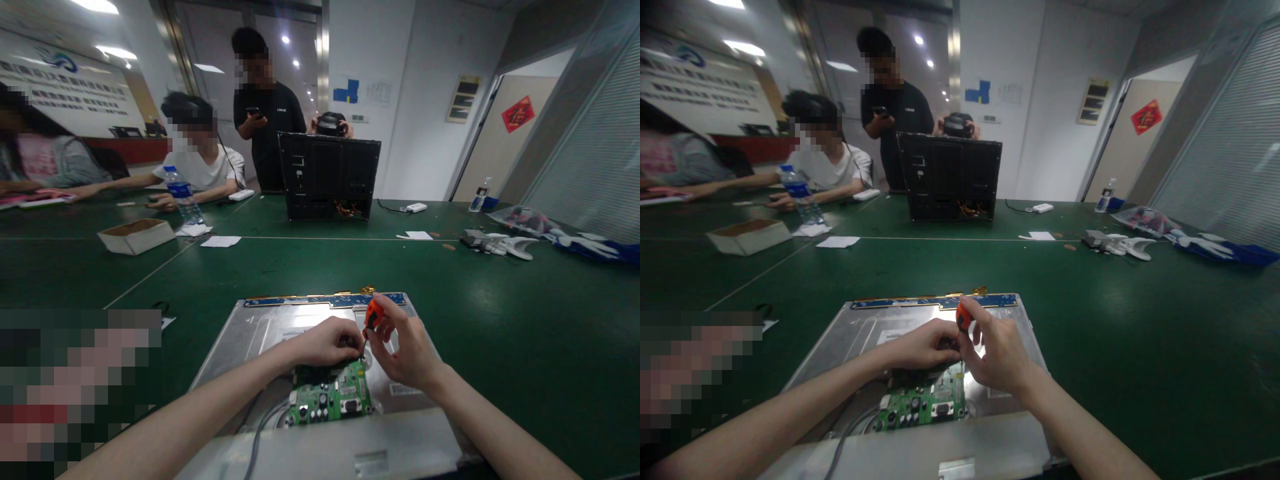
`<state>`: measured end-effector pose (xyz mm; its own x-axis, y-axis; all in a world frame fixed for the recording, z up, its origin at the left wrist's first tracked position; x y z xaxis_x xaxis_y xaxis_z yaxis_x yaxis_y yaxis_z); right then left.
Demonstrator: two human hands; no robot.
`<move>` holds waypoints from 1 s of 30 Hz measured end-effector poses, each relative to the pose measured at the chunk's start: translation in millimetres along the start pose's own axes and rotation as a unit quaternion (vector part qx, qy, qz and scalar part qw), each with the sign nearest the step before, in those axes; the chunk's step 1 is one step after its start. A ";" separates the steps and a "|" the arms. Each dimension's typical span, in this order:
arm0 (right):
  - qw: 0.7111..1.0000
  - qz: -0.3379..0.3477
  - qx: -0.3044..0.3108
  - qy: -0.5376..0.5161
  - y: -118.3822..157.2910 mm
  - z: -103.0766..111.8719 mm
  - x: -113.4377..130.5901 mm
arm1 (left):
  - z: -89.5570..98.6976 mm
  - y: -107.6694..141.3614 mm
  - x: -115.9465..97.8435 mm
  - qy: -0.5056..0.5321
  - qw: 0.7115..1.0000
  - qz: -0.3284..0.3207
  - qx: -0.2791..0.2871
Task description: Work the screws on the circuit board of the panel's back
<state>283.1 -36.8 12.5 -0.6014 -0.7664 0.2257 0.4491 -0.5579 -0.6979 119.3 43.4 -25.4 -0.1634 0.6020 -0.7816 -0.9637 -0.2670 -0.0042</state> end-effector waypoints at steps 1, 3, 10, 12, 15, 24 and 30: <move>1.000 0.000 -0.001 0.002 0.2 -0.3 -0.4 | 0.0 0.1 0.1 0.000 1.000 -0.001 0.000; 1.000 0.000 -0.002 0.009 0.7 -0.9 -1.4 | -0.1 0.5 0.7 0.001 1.000 -0.002 0.000; 1.000 0.005 0.000 0.019 0.1 -0.2 -2.3 | -0.7 0.6 3.4 -0.002 1.000 0.000 -0.002; 1.000 0.002 0.001 0.015 -0.4 0.3 -1.3 | -0.5 0.4 3.0 -0.004 1.000 -0.002 -0.003; 1.000 -0.004 0.006 0.003 -0.4 -0.2 -0.4 | -0.1 0.2 2.0 -0.003 1.000 -0.008 -0.001; 1.000 -0.004 -0.009 0.022 1.4 -2.3 -2.4 | -0.9 0.3 4.9 0.005 1.000 0.000 0.006; 0.999 -0.005 -0.001 0.032 0.6 -1.5 -2.8 | 0.6 0.1 0.9 0.004 1.000 -0.013 0.000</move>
Point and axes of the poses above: each hand's wrist, its own y-axis away from the middle knuckle, its own z-axis out of the back of the hand, x = y × z, the point moved 2 cm from there along -y, towards the middle knuckle, and after that the axes turned 13 degrees about x, right-handed, at the moved point
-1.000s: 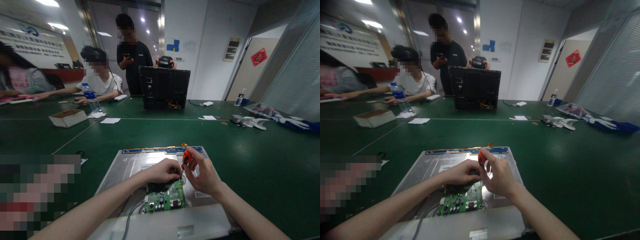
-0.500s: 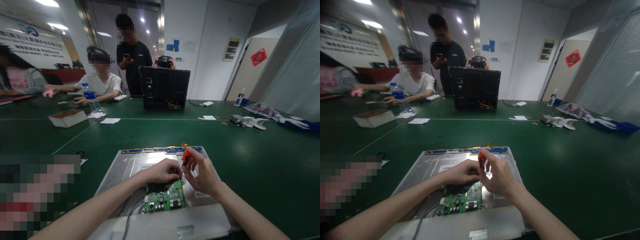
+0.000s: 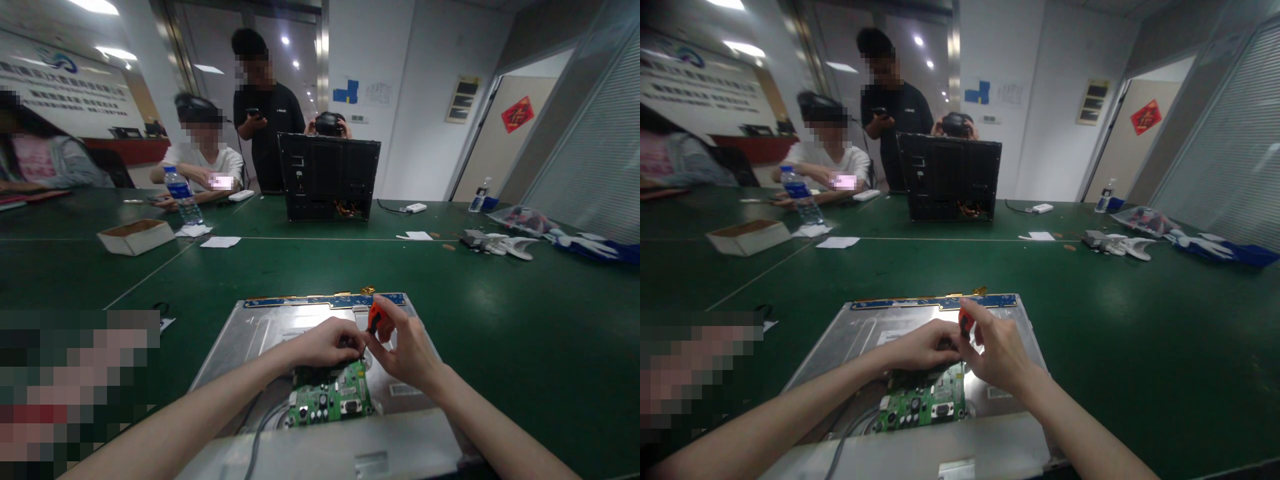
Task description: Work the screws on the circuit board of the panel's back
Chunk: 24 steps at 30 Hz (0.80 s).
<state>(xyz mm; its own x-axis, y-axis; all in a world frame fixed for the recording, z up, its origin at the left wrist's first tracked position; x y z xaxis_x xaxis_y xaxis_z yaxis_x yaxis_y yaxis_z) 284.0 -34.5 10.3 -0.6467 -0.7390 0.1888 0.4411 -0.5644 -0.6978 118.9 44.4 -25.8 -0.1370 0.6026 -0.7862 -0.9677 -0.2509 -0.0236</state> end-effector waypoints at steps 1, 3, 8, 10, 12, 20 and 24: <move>1.000 0.000 0.003 -0.005 -0.2 0.2 0.3 | 0.2 -0.1 -0.7 0.000 1.000 0.000 -0.001; 1.000 0.002 0.012 -0.018 -0.5 0.5 1.3 | 0.3 -0.1 -1.3 -0.002 1.000 0.004 -0.003; 0.999 -0.001 0.017 -0.029 -0.4 0.7 2.7 | -0.6 0.6 0.3 -0.008 1.000 0.010 0.007; 1.000 -0.006 0.016 -0.024 -0.1 0.6 2.6 | -0.9 0.9 1.2 -0.006 1.000 0.011 0.009; 1.000 -0.009 0.012 -0.020 0.1 0.5 2.2 | -1.1 0.9 2.0 -0.002 1.000 0.010 0.009; 1.000 0.004 -0.002 0.001 -0.6 1.6 1.3 | -0.6 0.7 1.1 0.000 1.000 0.005 -0.001; 1.000 0.012 0.002 -0.006 -0.4 0.7 1.1 | -0.9 0.9 -0.2 0.011 1.000 0.007 0.000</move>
Point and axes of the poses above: each hand's wrist, its own y-axis away from the middle knuckle, its own z-axis out of the back of the hand, x = y × z, the point moved 2 cm from there along -y, towards the middle knuckle, and after that the axes turned 13 degrees about x, right-handed, at the moved point
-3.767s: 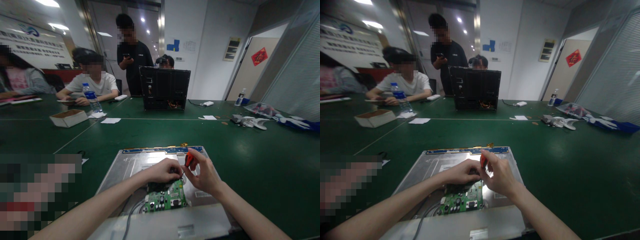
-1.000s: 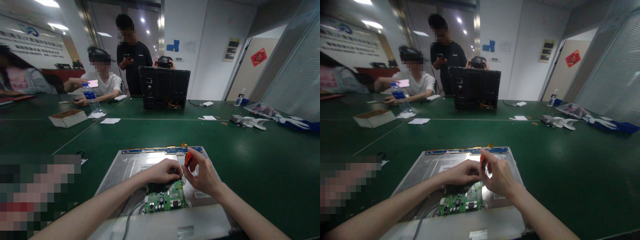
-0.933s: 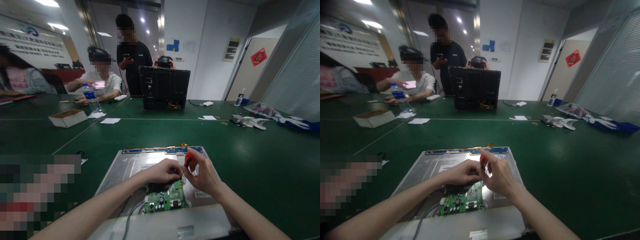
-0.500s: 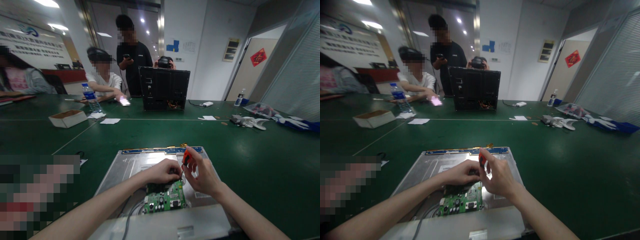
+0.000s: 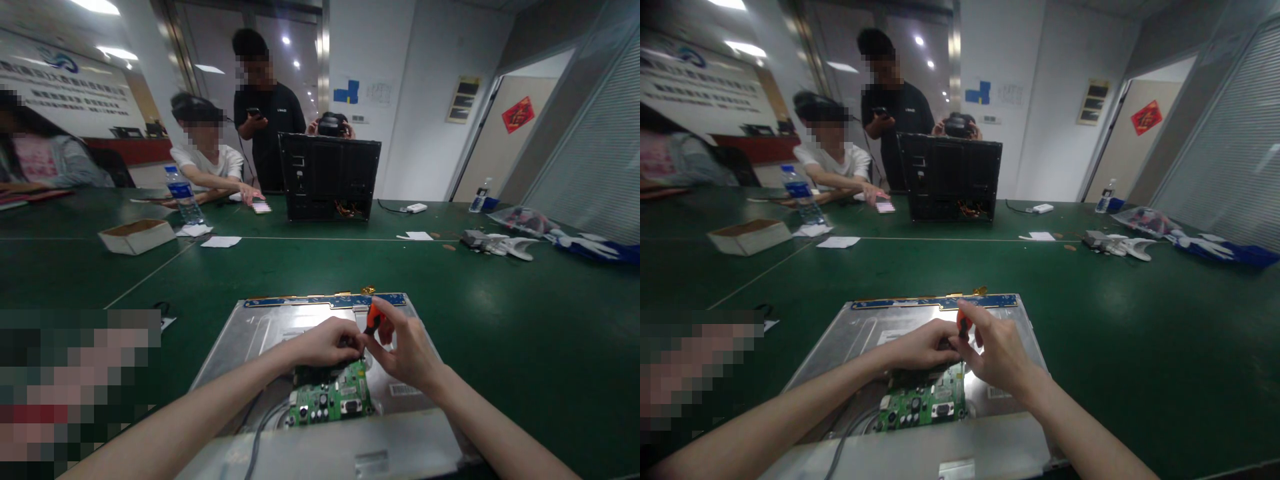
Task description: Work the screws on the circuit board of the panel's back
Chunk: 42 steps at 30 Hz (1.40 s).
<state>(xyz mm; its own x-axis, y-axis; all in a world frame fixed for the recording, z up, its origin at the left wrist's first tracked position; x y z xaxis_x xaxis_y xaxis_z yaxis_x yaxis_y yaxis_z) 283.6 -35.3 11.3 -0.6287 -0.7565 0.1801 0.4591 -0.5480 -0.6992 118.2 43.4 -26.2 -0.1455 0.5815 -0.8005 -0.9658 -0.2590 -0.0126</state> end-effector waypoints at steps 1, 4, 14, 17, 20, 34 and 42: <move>1.000 -0.001 0.002 -0.004 0.1 -0.3 -0.1 | 0.0 0.0 -0.1 0.000 1.000 0.000 -0.001; 1.000 -0.005 0.006 -0.018 0.0 -0.7 -0.2 | 0.3 -0.4 -0.4 -0.007 1.000 0.000 -0.006; 1.000 -0.002 0.000 -0.013 -0.3 0.4 1.1 | 0.2 -1.1 0.5 -0.019 1.000 -0.004 0.004; 1.000 0.004 -0.010 -0.009 -0.5 0.5 0.9 | -0.2 -0.9 2.6 -0.014 1.000 -0.004 0.003; 1.000 0.013 -0.015 -0.011 -1.2 0.9 1.4 | -0.4 -0.9 4.5 -0.010 1.000 -0.005 0.001; 1.000 0.013 -0.006 -0.014 -0.6 0.6 3.2 | 0.1 -0.7 2.3 -0.023 1.000 -0.006 0.000; 1.000 0.014 -0.006 -0.017 -0.9 0.2 3.1 | -0.5 -0.4 2.8 -0.027 1.000 0.000 0.006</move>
Point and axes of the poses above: each hand's wrist, its own y-axis away from the middle knuckle, its own z-axis out of the back of the hand, x = y × z, the point moved 2 cm from there along -y, towards the middle knuckle, and after that the axes turned 13 degrees about x, right-handed, at the moved point
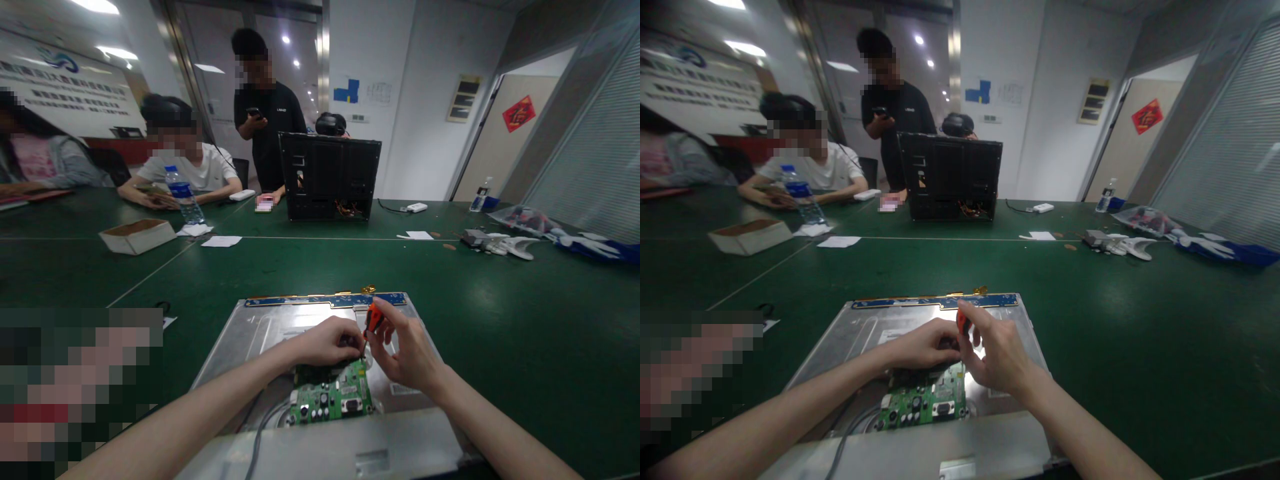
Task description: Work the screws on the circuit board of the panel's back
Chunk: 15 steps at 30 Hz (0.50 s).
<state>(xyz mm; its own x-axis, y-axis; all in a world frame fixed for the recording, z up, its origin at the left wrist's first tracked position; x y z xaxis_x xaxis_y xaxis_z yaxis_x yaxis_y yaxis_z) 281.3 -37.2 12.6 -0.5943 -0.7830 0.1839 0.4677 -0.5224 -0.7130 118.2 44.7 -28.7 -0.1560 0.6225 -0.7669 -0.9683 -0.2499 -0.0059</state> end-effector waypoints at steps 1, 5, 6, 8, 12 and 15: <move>1.000 -0.001 -0.001 0.000 0.1 -0.1 0.0 | -0.1 0.0 0.2 0.000 1.000 0.001 0.001; 1.000 -0.004 0.000 0.003 0.2 0.1 0.2 | 0.0 -0.1 0.4 0.005 1.000 0.001 0.000; 1.000 -0.003 -0.001 0.004 0.2 0.3 0.3 | 0.0 -0.1 0.4 0.007 1.000 0.002 0.000; 1.000 -0.003 -0.005 0.006 0.1 1.0 0.5 | -0.2 -0.3 0.7 0.010 1.000 0.004 0.004; 1.000 -0.005 -0.007 0.010 -0.3 2.1 0.3 | -0.7 -0.3 2.5 0.012 1.000 0.003 0.001; 1.000 -0.005 -0.007 0.014 -0.1 2.1 0.1 | -0.9 0.0 3.0 0.012 1.000 -0.001 -0.002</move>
<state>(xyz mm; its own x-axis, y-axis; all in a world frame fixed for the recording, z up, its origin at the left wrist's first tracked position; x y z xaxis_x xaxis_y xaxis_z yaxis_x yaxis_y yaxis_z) 282.6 -37.9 14.1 -0.6170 -0.7680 0.1716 0.4529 -0.5248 -0.7207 118.0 45.9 -31.6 -0.1496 0.6051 -0.7820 -0.9676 -0.2522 -0.0101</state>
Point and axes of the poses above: each hand's wrist, its own y-axis away from the middle knuckle, its own z-axis out of the back of the hand, x = y × z, the point moved 2 cm from there along -y, towards the middle knuckle, and after that the axes turned 13 degrees about x, right-handed, at the moved point
